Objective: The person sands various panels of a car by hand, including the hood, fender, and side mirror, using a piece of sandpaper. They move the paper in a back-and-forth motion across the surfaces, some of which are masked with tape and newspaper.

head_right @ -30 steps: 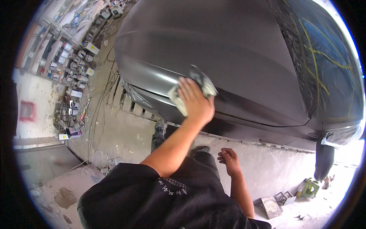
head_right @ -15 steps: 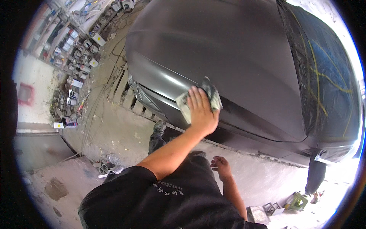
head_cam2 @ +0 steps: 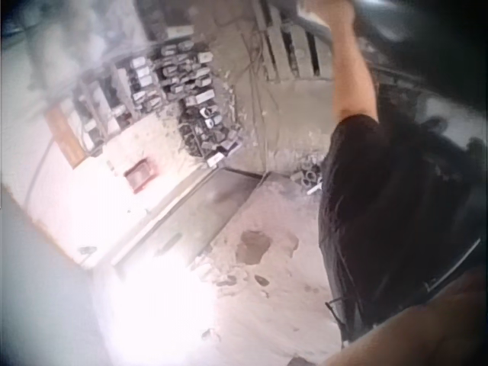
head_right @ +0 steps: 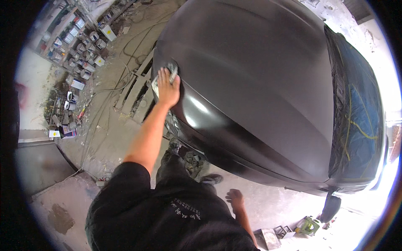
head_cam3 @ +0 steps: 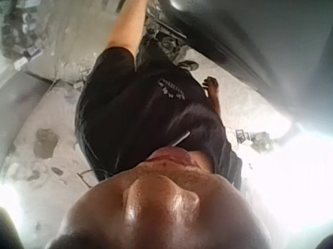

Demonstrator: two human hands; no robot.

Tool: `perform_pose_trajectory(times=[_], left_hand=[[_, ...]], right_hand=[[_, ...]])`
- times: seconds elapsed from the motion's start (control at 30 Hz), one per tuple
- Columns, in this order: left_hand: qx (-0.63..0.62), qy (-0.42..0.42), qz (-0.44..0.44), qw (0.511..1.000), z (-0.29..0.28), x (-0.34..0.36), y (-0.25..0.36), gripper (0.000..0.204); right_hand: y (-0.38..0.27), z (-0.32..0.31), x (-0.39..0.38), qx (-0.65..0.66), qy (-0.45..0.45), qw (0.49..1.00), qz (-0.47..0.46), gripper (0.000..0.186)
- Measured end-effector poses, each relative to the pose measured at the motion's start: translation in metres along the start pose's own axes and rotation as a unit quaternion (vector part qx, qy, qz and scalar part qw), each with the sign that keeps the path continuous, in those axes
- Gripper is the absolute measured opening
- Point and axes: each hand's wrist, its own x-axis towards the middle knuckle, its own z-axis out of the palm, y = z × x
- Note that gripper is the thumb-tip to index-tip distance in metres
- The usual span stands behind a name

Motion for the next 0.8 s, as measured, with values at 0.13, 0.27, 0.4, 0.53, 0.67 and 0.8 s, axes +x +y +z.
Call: perform_pose_trajectory(times=[0.13,0.27,0.4,0.53,0.67,0.8], left_hand=[[-0.045,0.000,0.026,0.999,-0.013,0.036,-0.031,0.074],[0.075,-0.120,0.061,0.988,-0.021,-0.074,0.051,0.080],[0.063,-0.184,0.113,0.974,-0.026,-0.159,0.082,0.086],[0.055,-0.094,0.037,0.993,-0.024,-0.072,0.043,0.081],[-0.070,0.031,-0.005,0.997,0.010,0.062,-0.027,0.078],[-0.054,-0.015,-0.014,0.998,0.019,0.167,-0.071,0.081]], right_hand=[[-0.010,0.031,-0.019,-0.130,0.006,0.987,-0.098,0.034],[-0.012,0.027,-0.027,-0.210,0.018,0.967,-0.143,0.021],[-0.021,0.015,-0.011,-0.168,0.021,0.979,-0.116,0.023],[-0.044,0.018,-0.017,-0.091,0.073,0.993,-0.011,0.029],[-0.041,0.028,-0.018,-0.043,0.071,0.996,-0.010,0.026],[-0.026,0.041,-0.019,-0.086,0.057,0.995,-0.013,0.026]])
